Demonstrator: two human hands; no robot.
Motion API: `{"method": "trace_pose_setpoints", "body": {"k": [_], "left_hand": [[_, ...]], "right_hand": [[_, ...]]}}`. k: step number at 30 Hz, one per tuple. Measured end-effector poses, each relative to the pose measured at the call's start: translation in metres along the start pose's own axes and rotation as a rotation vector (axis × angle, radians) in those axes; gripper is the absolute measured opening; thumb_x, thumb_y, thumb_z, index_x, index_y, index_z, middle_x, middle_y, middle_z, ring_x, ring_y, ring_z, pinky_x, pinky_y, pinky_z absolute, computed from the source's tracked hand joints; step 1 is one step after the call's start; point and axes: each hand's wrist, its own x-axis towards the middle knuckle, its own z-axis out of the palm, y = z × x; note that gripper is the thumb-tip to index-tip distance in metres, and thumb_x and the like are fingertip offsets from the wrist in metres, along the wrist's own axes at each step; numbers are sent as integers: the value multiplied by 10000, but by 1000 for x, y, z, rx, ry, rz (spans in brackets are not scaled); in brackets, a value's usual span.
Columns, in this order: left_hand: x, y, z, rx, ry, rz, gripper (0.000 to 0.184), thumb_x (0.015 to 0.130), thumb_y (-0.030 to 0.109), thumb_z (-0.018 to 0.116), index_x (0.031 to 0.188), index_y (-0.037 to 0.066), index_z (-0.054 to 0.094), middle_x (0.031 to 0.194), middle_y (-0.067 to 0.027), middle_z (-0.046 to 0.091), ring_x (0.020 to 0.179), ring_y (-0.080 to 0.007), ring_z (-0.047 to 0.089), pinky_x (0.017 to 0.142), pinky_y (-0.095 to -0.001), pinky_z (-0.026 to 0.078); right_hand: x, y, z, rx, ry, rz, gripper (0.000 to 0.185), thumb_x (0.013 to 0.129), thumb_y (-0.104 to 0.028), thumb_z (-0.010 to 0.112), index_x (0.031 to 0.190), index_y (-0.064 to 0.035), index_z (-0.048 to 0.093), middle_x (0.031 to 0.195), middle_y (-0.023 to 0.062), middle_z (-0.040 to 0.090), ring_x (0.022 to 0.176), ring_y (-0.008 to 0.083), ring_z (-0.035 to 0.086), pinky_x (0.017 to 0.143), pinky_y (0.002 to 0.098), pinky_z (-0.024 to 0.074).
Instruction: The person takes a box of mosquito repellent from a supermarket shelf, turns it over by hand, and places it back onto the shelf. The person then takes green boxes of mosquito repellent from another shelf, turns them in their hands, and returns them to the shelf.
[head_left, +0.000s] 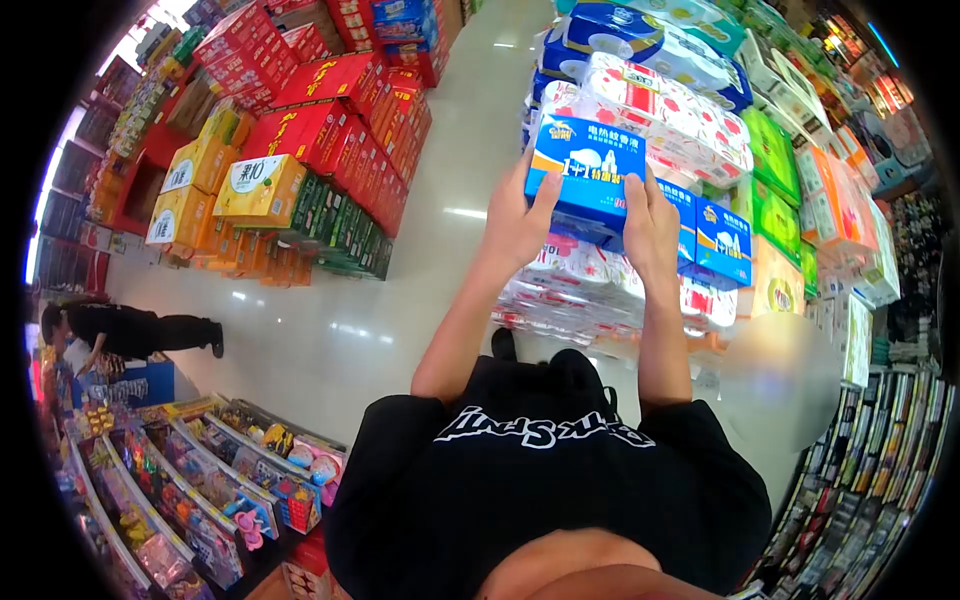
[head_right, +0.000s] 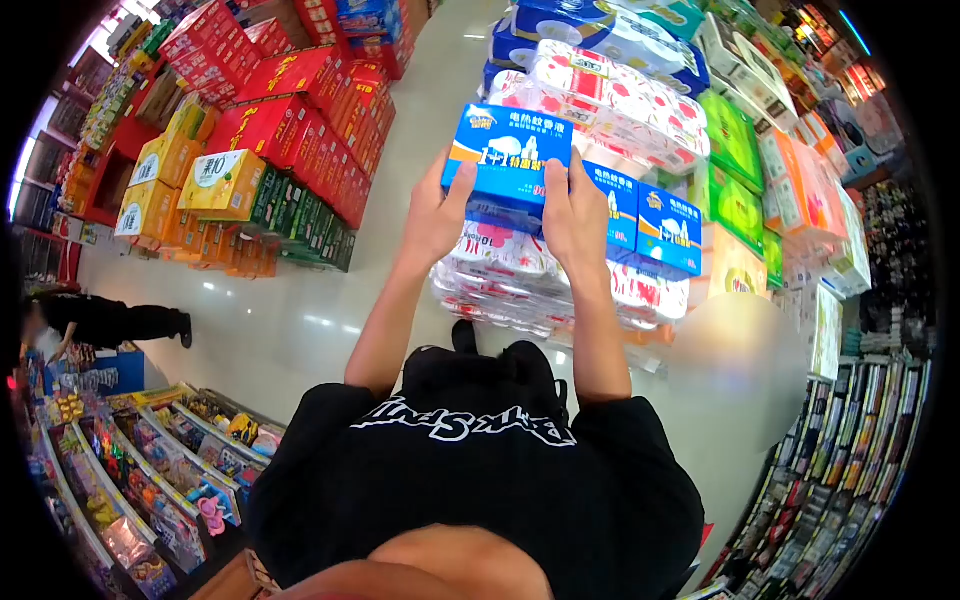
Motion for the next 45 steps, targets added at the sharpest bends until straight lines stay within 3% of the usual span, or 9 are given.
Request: {"method": "trace_pose_setpoints", "body": {"k": [2, 9, 16, 24, 29, 33, 37, 40, 45], "left_hand": [[1, -6, 5, 53, 55, -37, 539, 992, 394, 591, 1322, -30, 558, 1099, -209, 685, 1027, -295, 669, 932, -386, 492], [3, -22, 25, 225, 284, -28, 580, 953, 429, 605, 1290, -41, 585, 1148, -278, 672, 1079, -385, 664, 931, -418, 501], [-5, -22, 39, 379, 423, -124, 591, 1026, 467, 494, 1325, -42, 488, 1131, -294, 663, 1089, -427, 648, 933, -449, 499], [-120, -32, 8, 418, 391, -41, 560, 1096, 428, 330, 1381, -44, 426, 1365, -257, 548, 1282, -369, 536, 1090, -419, 409], [-336, -78, -22, 128, 579, -300, 604, 1093, 469, 303, 1433, -18, 412, 1357, -215, 568, 1241, -327, 569, 1089, -408, 412], [-499, -32, -21, 54, 915, -386, 682, 1075, 551, 264, 1486, 8, 314, 1313, -188, 590, 1201, -284, 589, 1052, -410, 433], [-620, 28, -25, 88, 1183, -305, 788, 1030, 656, 257, 1483, 14, 323, 1296, -177, 599, 1173, -280, 596, 1031, -402, 441], [-690, 58, -35, 136, 1279, -228, 840, 1000, 705, 274, 1481, 20, 337, 1287, -173, 605, 1161, -269, 598, 1024, -401, 442], [-801, 102, -65, 158, 1446, -148, 825, 998, 701, 305, 1471, 28, 365, 1281, -163, 608, 1163, -258, 596, 1019, -400, 439]], "right_hand": [[11, 16, 0, -131, -75, 7, 672, 1003, -441, 494, 1418, 88, 477, 1013, 295, 696, 954, 406, 684, 861, 431, 506], [6, 35, -6, 255, -177, -73, 609, 1029, -280, 559, 1478, 90, 378, 1226, 227, 647, 1087, 248, 640, 954, 346, 490], [-1, 58, -17, 743, -529, -125, 814, 942, -102, 682, 1565, 40, 177, 1547, 233, 329, 1421, 320, 367, 1162, 426, 309], [-39, 24, -32, 687, -141, -428, 612, 945, -70, 642, 1476, 21, 354, 1570, 189, 328, 1414, 321, 385, 1160, 445, 341], [-143, -13, 2, 925, -488, -581, 491, 922, -45, 625, 1379, 21, 459, 1459, 163, 445, 1285, 270, 486, 1037, 392, 433], [-265, -54, 26, 272, -1182, -574, 545, 914, -177, 706, 1371, 25, 490, 1390, 223, 534, 1238, 283, 555, 1039, 375, 447], [-402, -69, 64, -222, -1704, -1600, 737, 909, -452, 689, 1426, 14, 445, 1391, 278, 522, 1250, 401, 541, 1027, 463, 451], [-499, -112, 61, -569, -2082, -1501, 765, 919, -485, 654, 1450, 13, 419, 1408, 245, 522, 1241, 402, 544, 1036, 459, 452], [-643, -143, 100, -287, -2010, -1787, 774, 919, -470, 652, 1471, 7, 391, 1424, 226, 518, 1231, 404, 549, 1027, 458, 458]]}}
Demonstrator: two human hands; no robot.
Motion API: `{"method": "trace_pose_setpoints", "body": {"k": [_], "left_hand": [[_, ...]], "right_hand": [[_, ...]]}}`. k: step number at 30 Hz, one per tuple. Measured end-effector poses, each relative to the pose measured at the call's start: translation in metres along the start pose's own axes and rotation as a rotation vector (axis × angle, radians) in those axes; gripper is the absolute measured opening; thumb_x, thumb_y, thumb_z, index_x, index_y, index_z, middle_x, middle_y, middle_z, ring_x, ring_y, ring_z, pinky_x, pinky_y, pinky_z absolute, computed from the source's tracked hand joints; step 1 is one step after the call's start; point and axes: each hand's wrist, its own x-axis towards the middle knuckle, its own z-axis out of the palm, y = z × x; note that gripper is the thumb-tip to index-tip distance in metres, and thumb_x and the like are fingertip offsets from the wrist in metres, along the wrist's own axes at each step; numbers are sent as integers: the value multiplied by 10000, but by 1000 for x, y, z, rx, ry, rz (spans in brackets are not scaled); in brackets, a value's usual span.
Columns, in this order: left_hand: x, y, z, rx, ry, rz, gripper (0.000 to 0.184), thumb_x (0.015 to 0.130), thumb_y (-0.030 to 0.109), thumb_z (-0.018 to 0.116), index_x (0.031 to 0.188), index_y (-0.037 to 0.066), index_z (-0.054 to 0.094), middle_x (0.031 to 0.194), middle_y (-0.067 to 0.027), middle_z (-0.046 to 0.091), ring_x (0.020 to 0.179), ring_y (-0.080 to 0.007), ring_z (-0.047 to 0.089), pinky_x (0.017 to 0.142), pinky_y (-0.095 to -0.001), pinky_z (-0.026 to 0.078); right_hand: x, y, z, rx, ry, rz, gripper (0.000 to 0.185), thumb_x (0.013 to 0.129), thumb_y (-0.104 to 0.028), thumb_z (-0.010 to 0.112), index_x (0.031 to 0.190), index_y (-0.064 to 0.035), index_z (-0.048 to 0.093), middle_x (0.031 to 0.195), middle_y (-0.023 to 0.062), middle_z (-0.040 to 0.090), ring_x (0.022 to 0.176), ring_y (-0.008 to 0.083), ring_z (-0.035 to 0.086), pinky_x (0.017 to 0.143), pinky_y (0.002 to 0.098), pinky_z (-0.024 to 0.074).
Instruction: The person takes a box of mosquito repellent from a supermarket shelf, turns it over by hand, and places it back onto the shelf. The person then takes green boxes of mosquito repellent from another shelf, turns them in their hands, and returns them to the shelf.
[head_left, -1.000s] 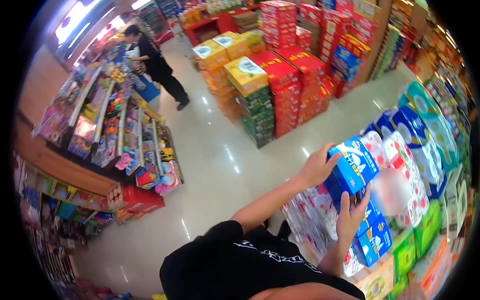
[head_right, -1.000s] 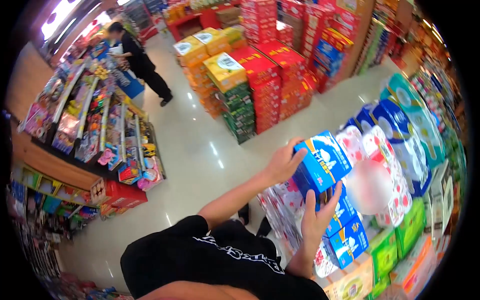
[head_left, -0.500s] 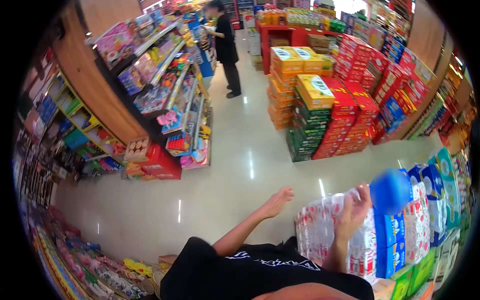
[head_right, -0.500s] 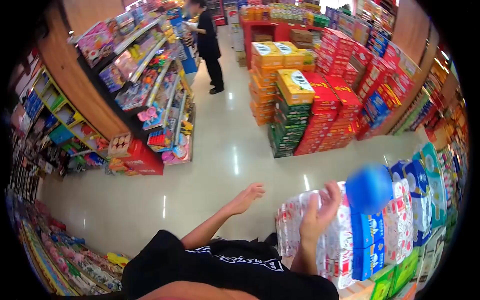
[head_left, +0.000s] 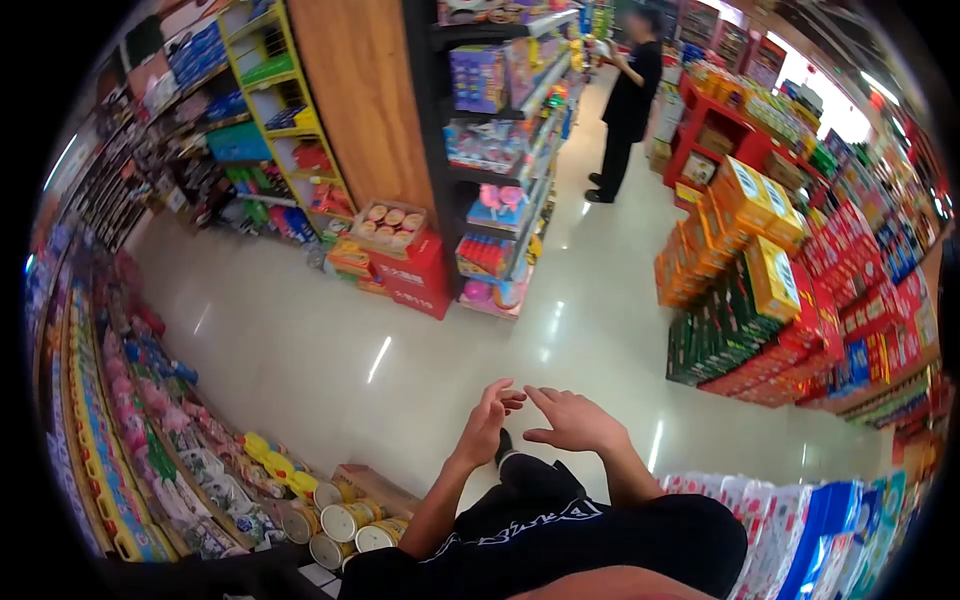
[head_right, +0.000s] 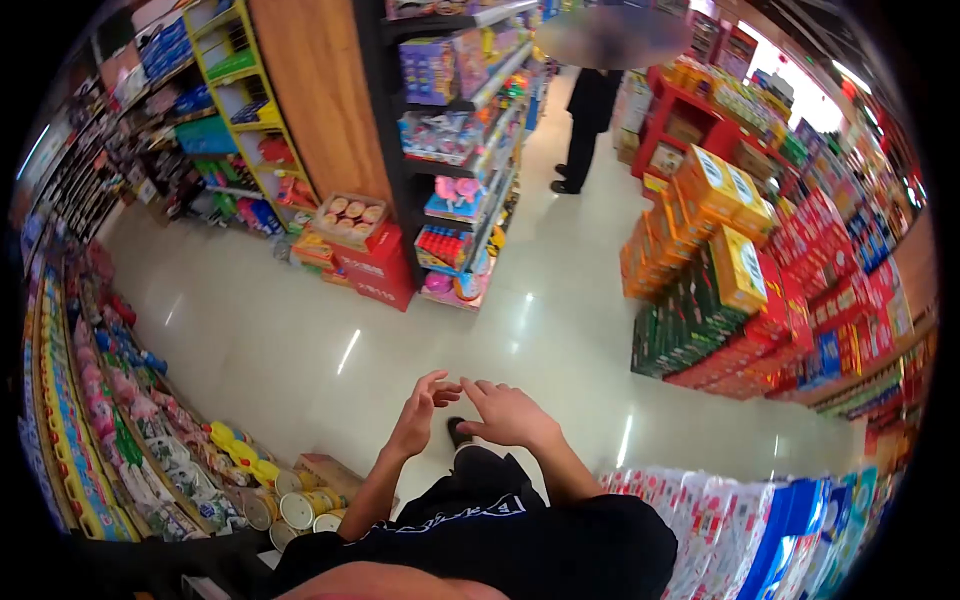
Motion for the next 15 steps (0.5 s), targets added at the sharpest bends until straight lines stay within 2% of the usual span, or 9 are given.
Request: {"method": "trace_pose_setpoints", "body": {"k": [4, 7, 10, 11, 14, 15], "left_hand": [[23, 0, -88, 24, 33, -6, 789, 1017, 672, 281, 1444, 17, 384, 1286, -160, 589, 1191, -252, 574, 1032, -391, 432], [57, 8, -155, 100, 115, 18, 753, 1030, 643, 322, 1435, 13, 403, 1286, -139, 585, 1207, -248, 568, 1025, -376, 432], [100, 18, -235, 128, 202, 32, 732, 1041, 613, 336, 1446, 6, 388, 1307, -133, 575, 1247, -254, 543, 1028, -395, 430], [109, 21, -264, 134, 232, 38, 729, 1043, 608, 337, 1450, 7, 384, 1315, -135, 571, 1255, -256, 537, 1029, -401, 429], [126, 41, -343, 171, 298, 27, 746, 1040, 609, 344, 1497, 20, 342, 1369, -154, 543, 1304, -271, 500, 1053, -437, 409], [129, 44, -367, 199, 331, 31, 754, 1038, 614, 343, 1505, 22, 337, 1393, -157, 531, 1316, -276, 491, 1060, -440, 403]], "right_hand": [[105, -25, -14, -27, -100, -114, 806, 918, -449, 658, 1495, 13, 336, 1426, 224, 517, 1216, 413, 557, 1017, 461, 465], [196, -46, -20, -28, -126, -186, 879, 895, -418, 683, 1544, -8, 255, 1339, 244, 572, 1151, 442, 600, 996, 477, 480], [285, -79, -33, -56, -110, -181, 908, 885, -391, 703, 1555, -11, 223, 1327, 245, 580, 1128, 450, 609, 982, 489, 483], [311, -98, -50, -74, -208, -122, 847, 912, -389, 678, 1548, -20, 257, 1374, 248, 548, 1180, 446, 565, 992, 481, 464], [399, -111, -58, -23, -109, -402, 832, 904, -351, 682, 1549, -28, 266, 1380, 247, 543, 1162, 450, 569, 991, 480, 463], [428, -119, -65, -28, -167, -400, 817, 900, -324, 683, 1561, -73, 275, 1405, 234, 526, 1174, 434, 567, 993, 476, 462]]}}
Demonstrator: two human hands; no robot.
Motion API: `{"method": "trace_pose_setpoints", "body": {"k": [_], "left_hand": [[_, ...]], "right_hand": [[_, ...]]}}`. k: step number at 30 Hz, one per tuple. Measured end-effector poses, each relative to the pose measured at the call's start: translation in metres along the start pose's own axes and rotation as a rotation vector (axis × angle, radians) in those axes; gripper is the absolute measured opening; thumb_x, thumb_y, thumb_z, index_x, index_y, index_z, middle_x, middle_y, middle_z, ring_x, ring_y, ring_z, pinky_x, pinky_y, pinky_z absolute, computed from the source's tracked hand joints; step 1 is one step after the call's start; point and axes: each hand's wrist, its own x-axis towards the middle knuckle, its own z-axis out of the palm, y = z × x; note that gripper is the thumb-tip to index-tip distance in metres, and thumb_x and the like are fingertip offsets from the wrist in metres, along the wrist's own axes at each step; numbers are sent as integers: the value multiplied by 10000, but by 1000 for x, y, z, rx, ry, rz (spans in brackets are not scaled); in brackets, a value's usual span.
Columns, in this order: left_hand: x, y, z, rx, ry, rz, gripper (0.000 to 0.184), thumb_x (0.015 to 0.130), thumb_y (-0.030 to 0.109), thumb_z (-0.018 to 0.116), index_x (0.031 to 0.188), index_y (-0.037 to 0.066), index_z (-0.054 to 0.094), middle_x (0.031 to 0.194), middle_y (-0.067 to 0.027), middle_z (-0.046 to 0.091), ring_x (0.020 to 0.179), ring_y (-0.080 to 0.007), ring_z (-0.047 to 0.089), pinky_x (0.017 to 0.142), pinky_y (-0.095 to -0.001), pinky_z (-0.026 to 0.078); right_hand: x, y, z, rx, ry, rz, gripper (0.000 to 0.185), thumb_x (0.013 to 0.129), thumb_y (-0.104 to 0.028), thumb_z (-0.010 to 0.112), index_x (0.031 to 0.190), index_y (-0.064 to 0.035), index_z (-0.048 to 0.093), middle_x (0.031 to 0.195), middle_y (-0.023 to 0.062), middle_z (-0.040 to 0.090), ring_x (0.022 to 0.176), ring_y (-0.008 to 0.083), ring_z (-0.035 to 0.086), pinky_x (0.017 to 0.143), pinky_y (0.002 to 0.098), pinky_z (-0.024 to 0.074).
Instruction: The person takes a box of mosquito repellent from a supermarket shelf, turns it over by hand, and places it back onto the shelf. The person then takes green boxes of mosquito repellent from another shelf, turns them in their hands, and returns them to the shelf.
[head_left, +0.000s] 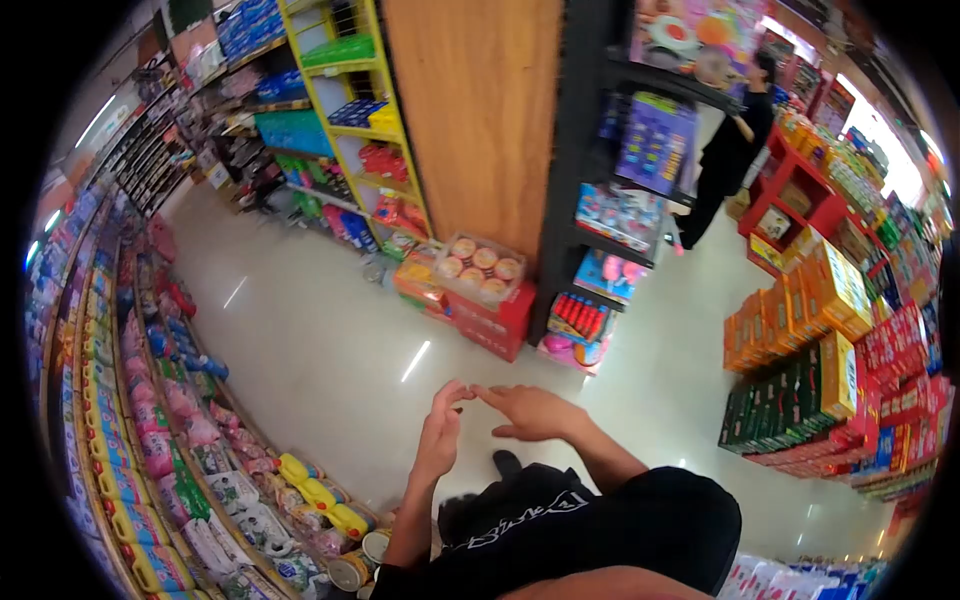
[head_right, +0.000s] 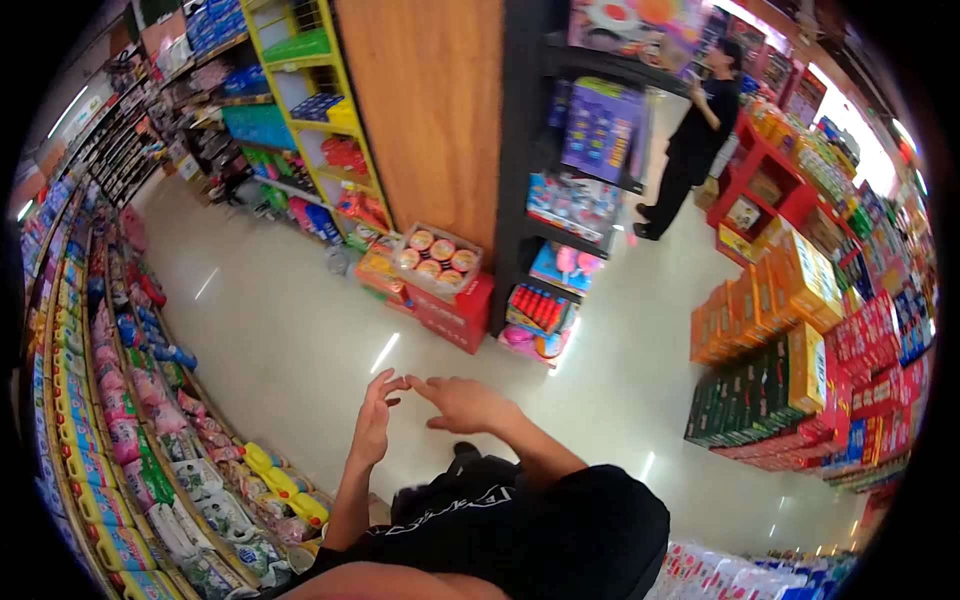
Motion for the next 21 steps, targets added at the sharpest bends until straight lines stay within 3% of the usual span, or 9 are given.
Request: {"method": "trace_pose_setpoints", "body": {"k": [3, 5, 8, 11, 13, 16, 21], "left_hand": [[23, -19, -60, 77, 156, -21, 770, 1034, 624, 338, 1516, 23, 340, 1503, -161, 460, 1363, -291, 456, 1077, -448, 387], [37, -38, -107, 147, 212, -62, 752, 1042, 611, 326, 1507, 21, 356, 1535, -158, 429, 1365, -291, 458, 1073, -440, 390], [53, -71, -172, -77, 295, -175, 637, 1074, 506, 344, 1463, 7, 421, 1412, -184, 544, 1313, -290, 512, 1087, -397, 386], [76, -118, -250, -92, 303, -231, 635, 1073, 514, 342, 1452, 12, 432, 1357, -160, 592, 1277, -273, 542, 1076, -390, 394], [105, -123, -299, -94, 266, -200, 652, 1070, 535, 341, 1463, 20, 415, 1309, -158, 624, 1253, -269, 566, 1051, -388, 414], [159, -114, -378, -132, 268, -129, 685, 1048, 547, 407, 1504, 37, 372, 1343, -170, 600, 1267, -276, 555, 1070, -404, 395], [250, -102, -511, -89, 307, -27, 685, 1035, 502, 457, 1541, 56, 333, 1421, -175, 538, 1329, -274, 485, 1095, -431, 373]], "right_hand": [[81, 7, -33, -194, -175, -123, 811, 902, -322, 680, 1573, -119, 273, 1429, 216, 508, 1192, 416, 562, 987, 473, 464], [137, 6, -44, -127, -261, -161, 808, 917, -335, 668, 1585, -142, 257, 1433, 214, 502, 1192, 408, 562, 983, 472, 464], [227, 9, -44, -79, -273, -231, 837, 921, -355, 667, 1590, -114, 225, 1434, 224, 496, 1182, 416, 566, 985, 467, 466], [324, -1, -45, -92, -290, -288, 881, 917, -371, 674, 1586, -59, 191, 1427, 254, 492, 1177, 433, 566, 991, 463, 466], [389, -8, -35, -67, -252, -367, 910, 911, -373, 680, 1579, -22, 171, 1394, 281, 514, 1164, 451, 572, 990, 464, 467], [480, -36, -46, 34, -315, -299, 920, 909, -363, 684, 1571, 1, 160, 1307, 328, 559, 1141, 474, 581, 984, 475, 468], [623, -70, -95, -37, -177, -266, 911, 894, -306, 689, 1576, -15, 160, 1248, 335, 589, 1120, 462, 596, 963, 491, 475]]}}
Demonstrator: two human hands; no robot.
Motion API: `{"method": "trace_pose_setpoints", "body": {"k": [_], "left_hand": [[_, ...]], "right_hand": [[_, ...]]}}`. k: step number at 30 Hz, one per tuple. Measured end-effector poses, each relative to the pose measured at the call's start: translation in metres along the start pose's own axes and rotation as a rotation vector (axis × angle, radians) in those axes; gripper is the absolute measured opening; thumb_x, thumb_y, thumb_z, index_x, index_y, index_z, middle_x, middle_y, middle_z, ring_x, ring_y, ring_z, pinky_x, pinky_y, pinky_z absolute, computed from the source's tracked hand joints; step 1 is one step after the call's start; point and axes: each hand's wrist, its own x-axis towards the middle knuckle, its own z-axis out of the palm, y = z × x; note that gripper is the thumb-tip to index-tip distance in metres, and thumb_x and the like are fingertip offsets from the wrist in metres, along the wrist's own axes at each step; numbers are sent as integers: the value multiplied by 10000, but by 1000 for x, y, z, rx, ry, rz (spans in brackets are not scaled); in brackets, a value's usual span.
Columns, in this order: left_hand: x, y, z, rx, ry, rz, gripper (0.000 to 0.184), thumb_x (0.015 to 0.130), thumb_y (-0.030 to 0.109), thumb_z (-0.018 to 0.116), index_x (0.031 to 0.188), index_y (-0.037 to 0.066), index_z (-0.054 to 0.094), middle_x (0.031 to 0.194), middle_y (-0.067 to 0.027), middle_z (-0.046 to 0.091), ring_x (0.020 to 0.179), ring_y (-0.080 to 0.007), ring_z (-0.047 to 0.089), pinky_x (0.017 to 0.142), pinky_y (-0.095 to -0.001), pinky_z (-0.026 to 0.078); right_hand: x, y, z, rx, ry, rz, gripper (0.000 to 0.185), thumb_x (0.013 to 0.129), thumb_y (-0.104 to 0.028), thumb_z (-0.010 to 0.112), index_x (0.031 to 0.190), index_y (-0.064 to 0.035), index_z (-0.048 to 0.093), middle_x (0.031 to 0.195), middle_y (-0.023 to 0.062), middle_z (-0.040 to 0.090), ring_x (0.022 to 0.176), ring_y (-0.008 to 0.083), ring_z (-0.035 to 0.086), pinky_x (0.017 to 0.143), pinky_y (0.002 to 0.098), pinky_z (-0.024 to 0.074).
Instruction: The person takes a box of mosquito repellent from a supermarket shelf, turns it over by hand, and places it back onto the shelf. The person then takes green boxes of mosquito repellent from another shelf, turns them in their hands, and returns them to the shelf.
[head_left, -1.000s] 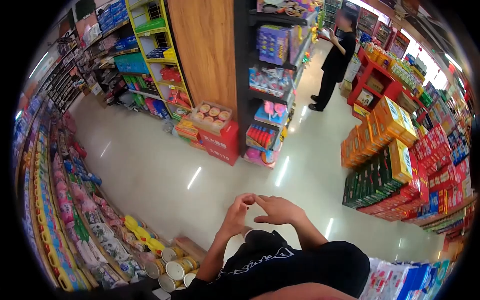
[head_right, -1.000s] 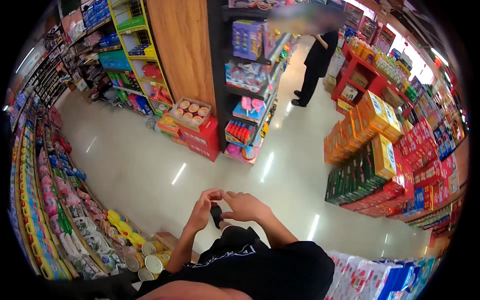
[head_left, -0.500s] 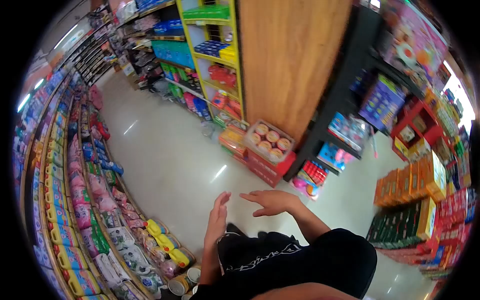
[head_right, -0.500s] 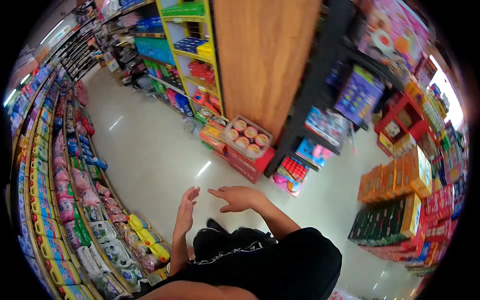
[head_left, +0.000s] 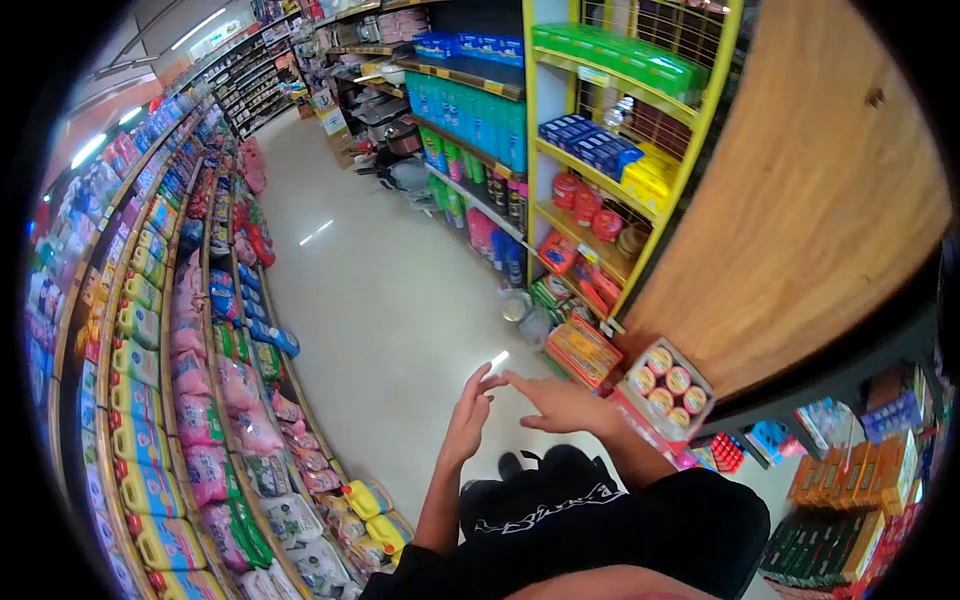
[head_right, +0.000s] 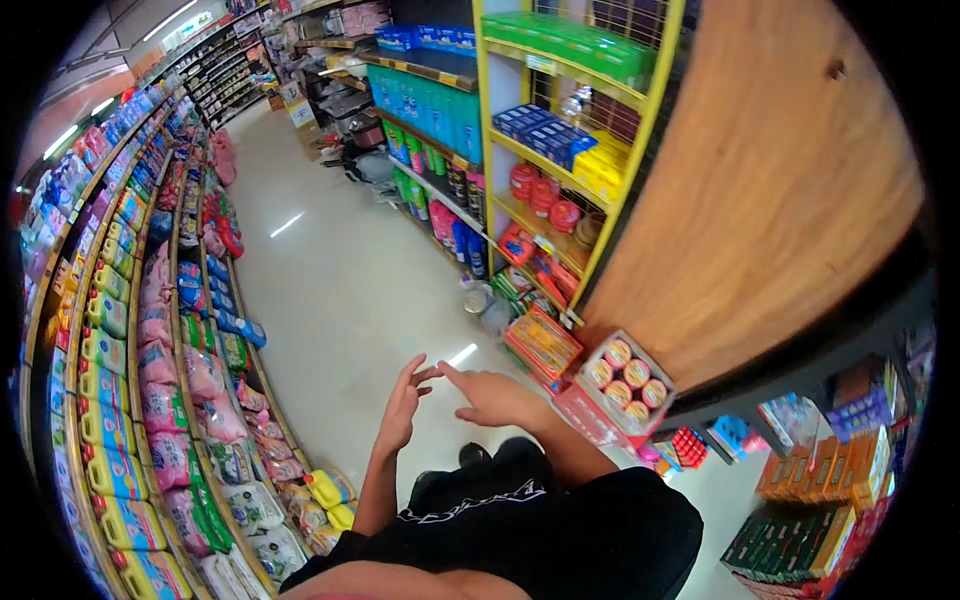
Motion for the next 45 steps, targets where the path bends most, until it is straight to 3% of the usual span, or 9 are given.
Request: {"method": "trace_pose_setpoints", "body": {"k": [6, 11, 19, 22, 23, 28, 32, 39, 45], "left_hand": [[126, -4, -69, 233, -2, 54, 685, 1023, 431, 502, 1562, 53, 311, 1621, -184, 298, 1488, -331, 307, 1130, -463, 361], [257, -29, -125, 151, -207, -69, 668, 1051, 497, 404, 1516, 18, 375, 1543, -162, 425, 1369, -327, 464, 1124, -445, 363], [492, -32, -214, 495, -280, -79, 541, 1087, 358, 363, 1472, -19, 408, 1447, -211, 502, 1307, -311, 507, 1119, -405, 373], [581, -23, -241, 588, -202, 18, 488, 1080, 291, 389, 1461, -13, 421, 1427, -208, 515, 1313, -303, 499, 1115, -391, 375], [612, -12, -247, 509, -197, -14, 524, 1057, 304, 461, 1454, -33, 411, 1444, -249, 488, 1361, -350, 463, 1133, -407, 356], [777, 19, -264, 482, -212, 234, 507, 1020, 259, 539, 1421, -40, 454, 1388, -251, 530, 1268, -338, 539, 1059, -396, 418], [913, 42, -264, 557, -248, 598, 542, 990, 270, 594, 1403, -55, 464, 1342, -266, 542, 1243, -377, 544, 1056, -420, 418], [1108, 72, -233, 652, -266, 667, 684, 937, 309, 655, 1479, -17, 394, 1401, -335, 454, 1270, -493, 480, 1067, -483, 416], [1164, 67, -225, 739, -358, 727, 664, 904, 290, 704, 1464, 70, 423, 1335, -333, 462, 1214, -515, 509, 1009, -506, 459]], "right_hand": [[123, 67, -63, 6, 23, -72, 911, 877, -346, 690, 1573, -9, 208, 1371, 301, 541, 1216, 422, 564, 1043, 451, 446], [226, 129, -135, 119, -43, 99, 931, 920, -465, 669, 1547, 60, 225, 1535, 322, 355, 1417, 411, 395, 1178, 405, 312], [401, 229, -272, 29, 519, -31, 905, 899, -356, 709, 1541, 57, 223, 1493, 330, 396, 1383, 436, 424, 1140, 435, 365], [445, 236, -341, 47, 745, 47, 830, 890, -275, 712, 1511, 65, 278, 1481, 321, 417, 1375, 447, 427, 1143, 446, 361], [458, 238, -361, 33, 816, 72, 821, 893, -272, 709, 1509, 64, 283, 1478, 319, 421, 1374, 448, 427, 1143, 445, 360], [520, 265, -463, -16, 1139, 190, 783, 902, -265, 698, 1497, 61, 308, 1470, 314, 431, 1375, 450, 425, 1145, 447, 359], [567, 300, -535, -146, 1187, 480, 790, 905, -296, 676, 1504, 46, 291, 1464, 357, 398, 1318, 491, 463, 1088, 497, 428], [644, 348, -642, -184, 1179, 967, 819, 908, -292, 672, 1566, -66, 240, 1497, 367, 354, 1302, 514, 482, 1083, 498, 440], [671, 373, -664, -144, 1221, 1036, 750, 889, -253, 691, 1507, -40, 324, 1461, 336, 410, 1277, 487, 509, 1063, 504, 454]]}}
